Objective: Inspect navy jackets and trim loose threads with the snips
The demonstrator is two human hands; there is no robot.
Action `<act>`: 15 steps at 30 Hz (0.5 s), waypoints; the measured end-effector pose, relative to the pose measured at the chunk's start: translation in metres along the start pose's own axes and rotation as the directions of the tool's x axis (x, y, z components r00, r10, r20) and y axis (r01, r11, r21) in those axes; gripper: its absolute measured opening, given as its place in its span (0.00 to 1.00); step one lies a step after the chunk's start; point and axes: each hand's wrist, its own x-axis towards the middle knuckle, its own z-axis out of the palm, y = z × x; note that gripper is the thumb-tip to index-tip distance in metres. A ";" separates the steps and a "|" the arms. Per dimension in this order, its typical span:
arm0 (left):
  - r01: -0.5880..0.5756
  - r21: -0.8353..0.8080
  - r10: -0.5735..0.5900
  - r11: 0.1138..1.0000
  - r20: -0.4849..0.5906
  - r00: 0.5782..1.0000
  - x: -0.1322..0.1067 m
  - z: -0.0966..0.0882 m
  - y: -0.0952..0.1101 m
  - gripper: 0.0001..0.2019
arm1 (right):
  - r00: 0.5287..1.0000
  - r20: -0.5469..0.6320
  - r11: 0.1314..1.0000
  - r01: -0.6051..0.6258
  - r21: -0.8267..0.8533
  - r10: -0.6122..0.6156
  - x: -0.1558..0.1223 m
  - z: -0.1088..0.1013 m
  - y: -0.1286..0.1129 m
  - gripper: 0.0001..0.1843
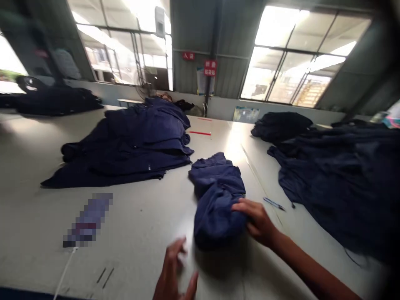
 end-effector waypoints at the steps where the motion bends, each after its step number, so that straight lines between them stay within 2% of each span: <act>1: -0.020 -0.006 0.020 1.000 -0.073 0.997 0.011 0.009 0.005 0.46 | 0.993 0.098 0.997 0.063 -0.034 -0.059 -0.016 0.006 -0.020 0.21; 2: -0.068 0.021 0.069 0.997 -0.070 0.995 0.021 0.015 0.011 0.48 | 0.982 0.166 0.992 0.105 -0.073 -0.091 -0.029 0.012 -0.038 0.21; 3: -0.111 0.076 0.113 0.991 -0.020 0.993 0.030 0.020 0.016 0.48 | 0.974 0.203 0.985 0.130 -0.111 -0.106 -0.040 0.015 -0.053 0.21; 5: -0.154 0.169 0.127 0.974 0.159 0.979 0.040 0.022 0.024 0.46 | 0.975 0.211 0.976 0.115 -0.185 -0.075 -0.062 0.016 -0.071 0.26; 7: -0.098 0.216 0.040 0.972 0.257 0.965 0.038 0.018 0.027 0.41 | 0.983 0.179 0.968 0.003 -0.249 0.043 -0.088 0.012 -0.075 0.39; 8: -0.053 0.217 -0.003 0.975 0.252 0.968 0.034 0.017 0.026 0.39 | 0.978 0.157 0.958 -0.087 -0.273 0.134 -0.102 0.010 -0.072 0.45; 10: 0.032 0.185 -0.058 0.982 0.134 0.989 0.025 0.016 0.022 0.36 | 0.929 0.124 0.909 -0.304 -0.284 0.349 -0.126 0.005 -0.061 0.46; 12: 0.076 0.106 -0.072 0.991 -0.040 0.997 0.021 0.017 0.018 0.32 | 0.854 0.127 0.852 -0.467 -0.236 0.504 -0.141 0.004 -0.049 0.38; 14: 0.168 -0.056 -0.176 0.984 -0.179 0.968 0.028 0.018 0.020 0.26 | 0.829 0.214 0.856 -0.496 -0.147 0.517 -0.143 0.003 -0.040 0.30; 15: 0.230 -0.173 -0.261 0.958 -0.190 0.946 0.036 0.016 0.024 0.23 | 0.833 0.278 0.876 -0.471 -0.099 0.479 -0.140 0.001 -0.038 0.28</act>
